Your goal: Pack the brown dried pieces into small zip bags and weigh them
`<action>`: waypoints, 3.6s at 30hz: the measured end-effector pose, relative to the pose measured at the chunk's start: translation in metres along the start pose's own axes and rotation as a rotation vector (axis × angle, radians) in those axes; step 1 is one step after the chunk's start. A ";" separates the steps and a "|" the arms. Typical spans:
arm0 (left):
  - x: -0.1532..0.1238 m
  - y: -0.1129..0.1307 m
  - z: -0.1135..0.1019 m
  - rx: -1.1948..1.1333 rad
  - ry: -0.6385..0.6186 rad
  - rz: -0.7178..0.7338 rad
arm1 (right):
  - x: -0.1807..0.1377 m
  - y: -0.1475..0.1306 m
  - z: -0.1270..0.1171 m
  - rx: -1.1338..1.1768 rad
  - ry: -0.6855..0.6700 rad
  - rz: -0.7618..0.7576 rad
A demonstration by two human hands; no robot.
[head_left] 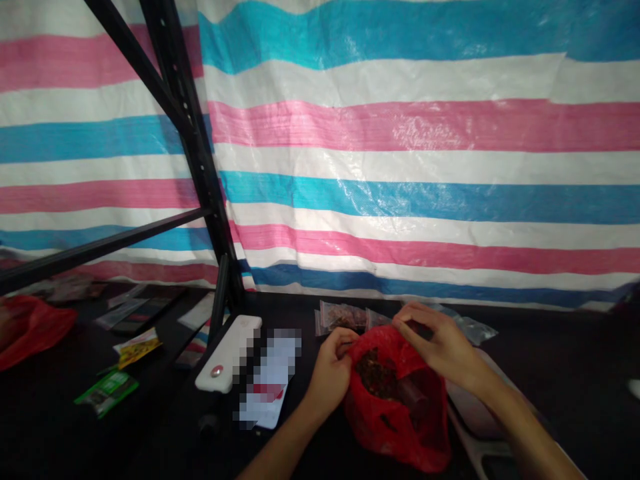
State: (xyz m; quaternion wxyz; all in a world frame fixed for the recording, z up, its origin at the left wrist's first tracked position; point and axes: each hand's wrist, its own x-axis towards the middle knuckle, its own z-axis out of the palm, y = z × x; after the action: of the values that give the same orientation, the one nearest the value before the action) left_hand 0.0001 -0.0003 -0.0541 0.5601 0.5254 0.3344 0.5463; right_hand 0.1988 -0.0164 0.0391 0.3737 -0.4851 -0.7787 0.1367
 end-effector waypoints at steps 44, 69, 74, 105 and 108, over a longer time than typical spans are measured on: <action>-0.021 0.026 -0.004 0.788 0.057 0.555 | -0.019 -0.029 0.015 0.366 -0.265 -0.094; -0.017 0.023 -0.009 0.957 0.127 0.346 | -0.031 -0.017 -0.015 0.112 -0.493 -0.069; -0.021 0.022 -0.004 0.845 0.067 0.171 | -0.039 0.000 -0.015 -0.037 -0.535 -0.017; -0.009 0.020 -0.005 0.520 -0.010 0.137 | -0.021 0.014 0.007 -0.464 -0.263 0.054; -0.010 0.019 -0.005 0.531 -0.009 0.142 | -0.020 0.017 0.011 -0.464 -0.198 0.035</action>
State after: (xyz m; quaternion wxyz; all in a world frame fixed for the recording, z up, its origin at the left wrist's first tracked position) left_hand -0.0115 -0.0112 -0.0391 0.3647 0.6782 0.4257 0.4752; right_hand 0.2065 -0.0239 0.0127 0.1719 -0.5556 -0.8135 0.0074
